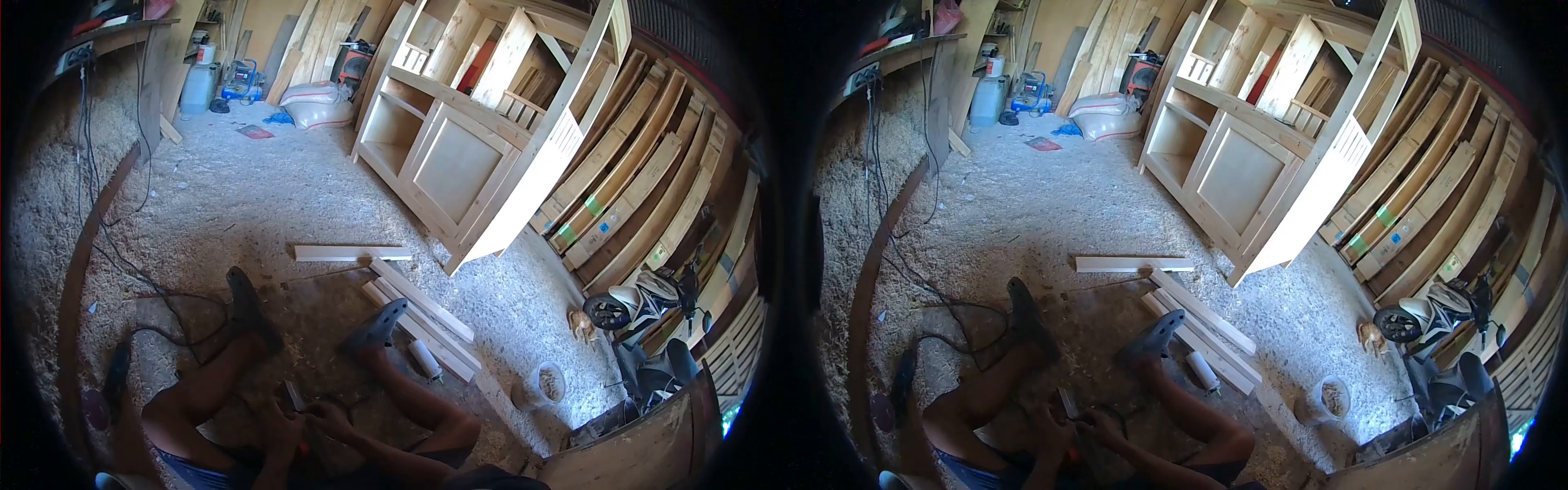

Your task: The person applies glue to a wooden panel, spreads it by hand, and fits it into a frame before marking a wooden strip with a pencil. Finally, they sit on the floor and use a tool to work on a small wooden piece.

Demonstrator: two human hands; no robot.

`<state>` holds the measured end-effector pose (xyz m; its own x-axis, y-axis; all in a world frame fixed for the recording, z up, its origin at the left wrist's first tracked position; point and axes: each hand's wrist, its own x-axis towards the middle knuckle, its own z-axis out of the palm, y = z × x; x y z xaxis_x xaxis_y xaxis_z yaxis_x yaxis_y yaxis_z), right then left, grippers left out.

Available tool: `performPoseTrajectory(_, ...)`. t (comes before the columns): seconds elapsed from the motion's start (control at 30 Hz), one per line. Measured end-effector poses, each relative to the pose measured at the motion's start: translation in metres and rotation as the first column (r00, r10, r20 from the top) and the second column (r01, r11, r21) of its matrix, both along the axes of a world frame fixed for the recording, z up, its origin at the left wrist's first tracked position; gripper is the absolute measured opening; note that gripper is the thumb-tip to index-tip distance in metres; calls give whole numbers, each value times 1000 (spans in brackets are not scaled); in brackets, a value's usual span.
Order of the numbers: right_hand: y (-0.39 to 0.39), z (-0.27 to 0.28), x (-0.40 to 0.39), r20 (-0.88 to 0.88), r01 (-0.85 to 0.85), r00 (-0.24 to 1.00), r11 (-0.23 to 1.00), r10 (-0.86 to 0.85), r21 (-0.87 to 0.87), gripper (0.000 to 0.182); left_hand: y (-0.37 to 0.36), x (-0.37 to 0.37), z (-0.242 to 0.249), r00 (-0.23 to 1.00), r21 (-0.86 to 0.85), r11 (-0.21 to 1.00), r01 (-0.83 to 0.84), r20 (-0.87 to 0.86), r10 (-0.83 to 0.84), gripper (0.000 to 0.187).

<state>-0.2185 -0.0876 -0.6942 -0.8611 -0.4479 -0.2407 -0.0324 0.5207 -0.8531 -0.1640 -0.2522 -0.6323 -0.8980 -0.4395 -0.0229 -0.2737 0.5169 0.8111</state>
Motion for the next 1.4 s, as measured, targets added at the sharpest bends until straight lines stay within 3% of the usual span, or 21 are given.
performPoseTrajectory(0.07, -2, -3, 3, -7, 44, 999, 996, -43, 72, 29, -2, -1, -16, 1000, -92, 996, 22, -2, -23, 60)
performPoseTrajectory(0.2, 2, -8, -1, -18, 0, 1000, 998, 1, 57, 30, -2, 0, -3, 998, -55, 998, 36, 47, -33, 59)
performPoseTrajectory(0.27, 2, -14, -3, -34, 6, 999, 998, -4, 68, 30, -1, 2, -14, 997, -83, 996, 25, -70, -31, 57)
performPoseTrajectory(0.37, 0, -9, -2, 48, 15, 999, 999, -16, 31, 30, -2, 1, -24, 997, -115, 993, 36, -69, -44, 56)
performPoseTrajectory(0.5, 4, -9, -3, -4, -29, 1000, 999, 29, -18, 29, 0, 1, -25, 997, -99, 995, 31, -67, -37, 56)
performPoseTrajectory(0.57, 2, -7, -2, 75, 54, 996, 997, -50, -57, 29, -2, 1, -18, 999, -9, 999, 38, -11, -38, 55)
performPoseTrajectory(0.67, -1, 9, 1, 25, 22, 999, 998, -24, 62, 29, -2, 0, -14, 999, -82, 996, 37, -29, -40, 55)
performPoseTrajectory(0.77, 4, -1, 1, 9, 15, 1000, 999, -15, -37, 30, -2, -1, -15, 999, -64, 997, 45, -7, -46, 55)
performPoseTrajectory(0.9, 3, 0, 2, 50, 38, 998, 999, -37, -7, 31, -2, -1, -13, 999, -23, 999, 44, 28, -43, 56)
performPoseTrajectory(1.1, 2, 15, -2, -17, -65, 998, 997, 66, 32, 33, -2, -2, -11, 1000, -78, 997, 19, 9, -19, 54)
performPoseTrajectory(1.17, -2, 15, -1, 73, 76, 994, 997, -78, 22, 33, -3, -2, -14, 999, -44, 998, 33, -7, -34, 58)
performPoseTrajectory(1.3, 2, 1, -1, 54, 49, 997, 999, -51, 21, 33, -3, -1, -17, 999, -90, 995, 38, 11, -37, 58)
performPoseTrajectory(1.4, 3, -3, 2, 46, 32, 999, 993, -26, -115, 32, -4, -3, -9, 998, -111, 992, 53, 47, -48, 58)
